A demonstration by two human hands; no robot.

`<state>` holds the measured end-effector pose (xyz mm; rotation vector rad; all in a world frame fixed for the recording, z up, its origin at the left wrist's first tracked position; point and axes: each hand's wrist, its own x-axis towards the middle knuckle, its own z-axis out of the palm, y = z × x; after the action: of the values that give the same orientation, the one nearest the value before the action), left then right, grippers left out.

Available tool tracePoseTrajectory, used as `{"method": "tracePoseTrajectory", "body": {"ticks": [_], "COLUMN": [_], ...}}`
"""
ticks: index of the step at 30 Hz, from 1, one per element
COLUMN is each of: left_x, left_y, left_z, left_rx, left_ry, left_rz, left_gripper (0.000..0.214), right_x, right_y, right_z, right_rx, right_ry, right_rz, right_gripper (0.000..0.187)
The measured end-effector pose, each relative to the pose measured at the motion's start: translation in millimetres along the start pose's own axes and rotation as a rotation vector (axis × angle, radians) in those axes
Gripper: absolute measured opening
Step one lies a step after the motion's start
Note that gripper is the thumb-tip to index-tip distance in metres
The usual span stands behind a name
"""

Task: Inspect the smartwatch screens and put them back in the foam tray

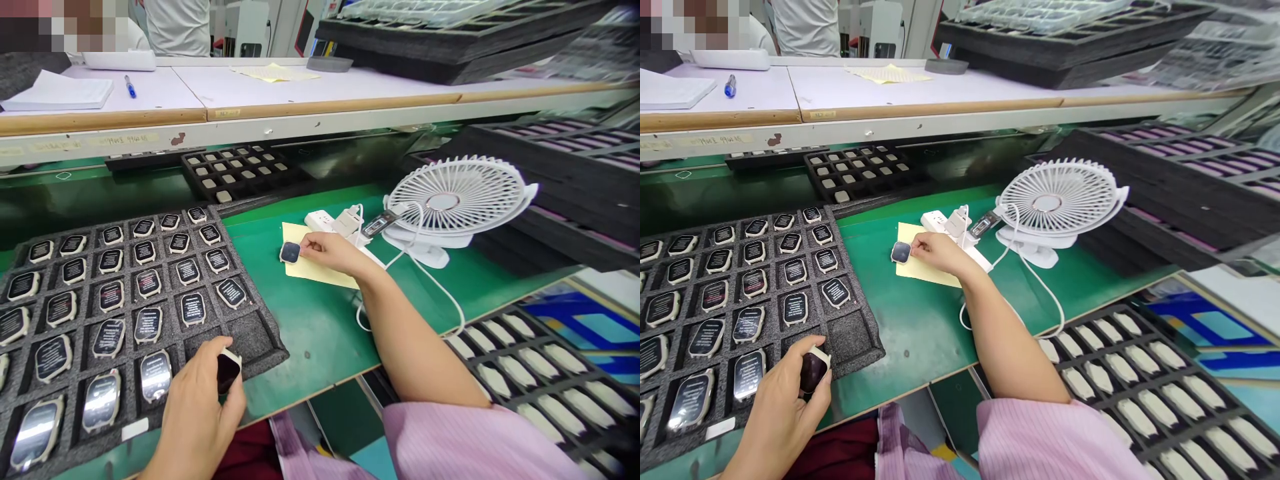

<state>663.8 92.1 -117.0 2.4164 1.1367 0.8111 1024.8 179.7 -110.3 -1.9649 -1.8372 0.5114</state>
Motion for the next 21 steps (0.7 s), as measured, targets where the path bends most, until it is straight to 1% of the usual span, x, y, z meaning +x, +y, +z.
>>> {"method": "tracePoseTrajectory", "body": {"ticks": [3, 7, 10, 13, 15, 17, 18, 19, 20, 21], "left_x": [0.0, 0.1, 0.2, 1.0, 2.7, 5.6, 7.4, 9.3, 11.4, 13.5], "left_y": [1.1, 1.7, 1.4, 0.8, 0.1, -0.3, -0.1, 0.3, 0.9, 1.6], "left_z": [-0.6, -1.4, -2.1, -2.9, -3.7, -5.3, -6.6, -8.3, -10.5, -13.3], "left_rx": [-0.055, -0.236, -0.401, -0.520, -0.601, -0.708, -0.757, -0.785, -0.780, -0.738], "left_ry": [-0.024, -0.046, -0.018, -0.009, 0.010, 0.039, 0.049, 0.051, 0.052, 0.061], "left_rz": [-0.071, -0.248, -0.374, -0.440, -0.438, -0.425, -0.420, -0.417, -0.412, -0.396], "left_gripper": [0.032, 0.029, 0.042, 0.059, 0.062, 0.058, 0.056, 0.053, 0.050, 0.047], "right_x": [1.6, 5.2, 8.6, 12.1, 11.8, 6.0, 0.4, -6.7, -15.0, -23.9], "right_y": [-1.3, 4.3, 15.6, 21.6, 13.5, -8.3, -24.0, -42.1, -61.6, -81.6], "right_z": [2.6, 5.2, 5.4, 6.3, 7.4, 9.2, 10.8, 13.1, 16.3, 20.3], "right_rx": [0.033, 0.039, -0.001, -0.083, -0.100, -0.019, 0.078, 0.230, 0.400, 0.546], "right_ry": [0.060, 0.243, 0.350, 0.349, 0.362, 0.409, 0.404, 0.322, 0.182, 0.003], "right_rz": [-0.019, 0.025, 0.085, 0.133, 0.098, 0.019, -0.013, -0.037, -0.073, -0.130], "right_gripper": [0.018, 0.012, 0.011, 0.020, 0.023, 0.022, 0.024, 0.029, 0.037, 0.043]}}
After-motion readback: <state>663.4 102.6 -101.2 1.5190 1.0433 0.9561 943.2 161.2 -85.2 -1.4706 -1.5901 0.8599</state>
